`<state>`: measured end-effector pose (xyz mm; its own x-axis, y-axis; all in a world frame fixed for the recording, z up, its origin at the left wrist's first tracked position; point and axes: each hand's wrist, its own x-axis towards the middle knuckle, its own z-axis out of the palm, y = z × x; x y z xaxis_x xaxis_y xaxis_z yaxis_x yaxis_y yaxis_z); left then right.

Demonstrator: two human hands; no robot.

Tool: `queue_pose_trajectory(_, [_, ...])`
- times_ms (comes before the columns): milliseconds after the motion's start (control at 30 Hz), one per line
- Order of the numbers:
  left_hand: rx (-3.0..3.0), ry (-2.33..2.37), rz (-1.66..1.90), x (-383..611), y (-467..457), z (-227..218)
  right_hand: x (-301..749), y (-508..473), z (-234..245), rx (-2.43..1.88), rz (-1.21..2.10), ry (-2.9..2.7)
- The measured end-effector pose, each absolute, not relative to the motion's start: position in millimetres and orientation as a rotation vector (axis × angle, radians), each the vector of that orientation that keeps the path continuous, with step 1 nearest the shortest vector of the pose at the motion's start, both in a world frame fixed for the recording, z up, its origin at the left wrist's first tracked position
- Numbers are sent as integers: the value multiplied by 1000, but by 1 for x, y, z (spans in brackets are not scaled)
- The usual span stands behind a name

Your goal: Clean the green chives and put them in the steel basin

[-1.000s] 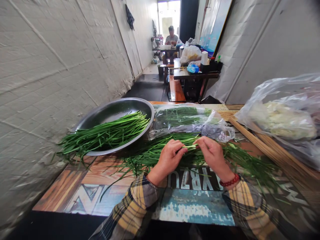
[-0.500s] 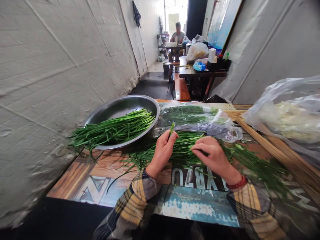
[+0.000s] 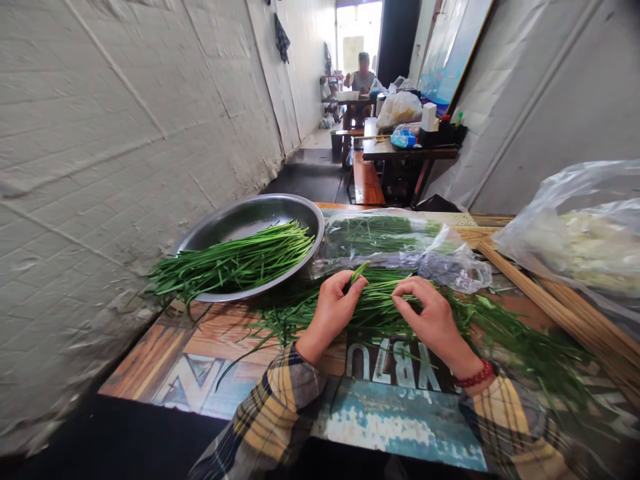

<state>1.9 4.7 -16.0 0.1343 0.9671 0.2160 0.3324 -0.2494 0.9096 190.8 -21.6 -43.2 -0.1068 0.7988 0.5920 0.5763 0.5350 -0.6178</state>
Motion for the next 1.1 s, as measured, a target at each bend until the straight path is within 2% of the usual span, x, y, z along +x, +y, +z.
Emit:
queue_pose_trajectory(133, [1700, 1214, 1049, 3, 5, -15, 194, -23, -40, -1158, 405, -1723])
queue_pose_trajectory(333, [1796, 1120, 948, 4, 3, -14, 190, -24, -39, -1126, 336, -1764])
queue_pose_trajectory(500, [1643, 1166, 1018, 1, 5, -15, 200, -20, -45, -1267, 368, -1651])
queue_pose_trajectory(700, [1569, 1138, 990, 1, 4, -15, 201, -22, -41, -1242, 315, -1622])
queue_pose_trajectory(967, [1790, 1122, 900, 6, 3, -17, 191, -25, -35, -1126, 150, -1779])
queue_pose_trajectory(1100, [1749, 1158, 1016, 5, 2, -13, 193, -26, -33, -1152, 127, -1768])
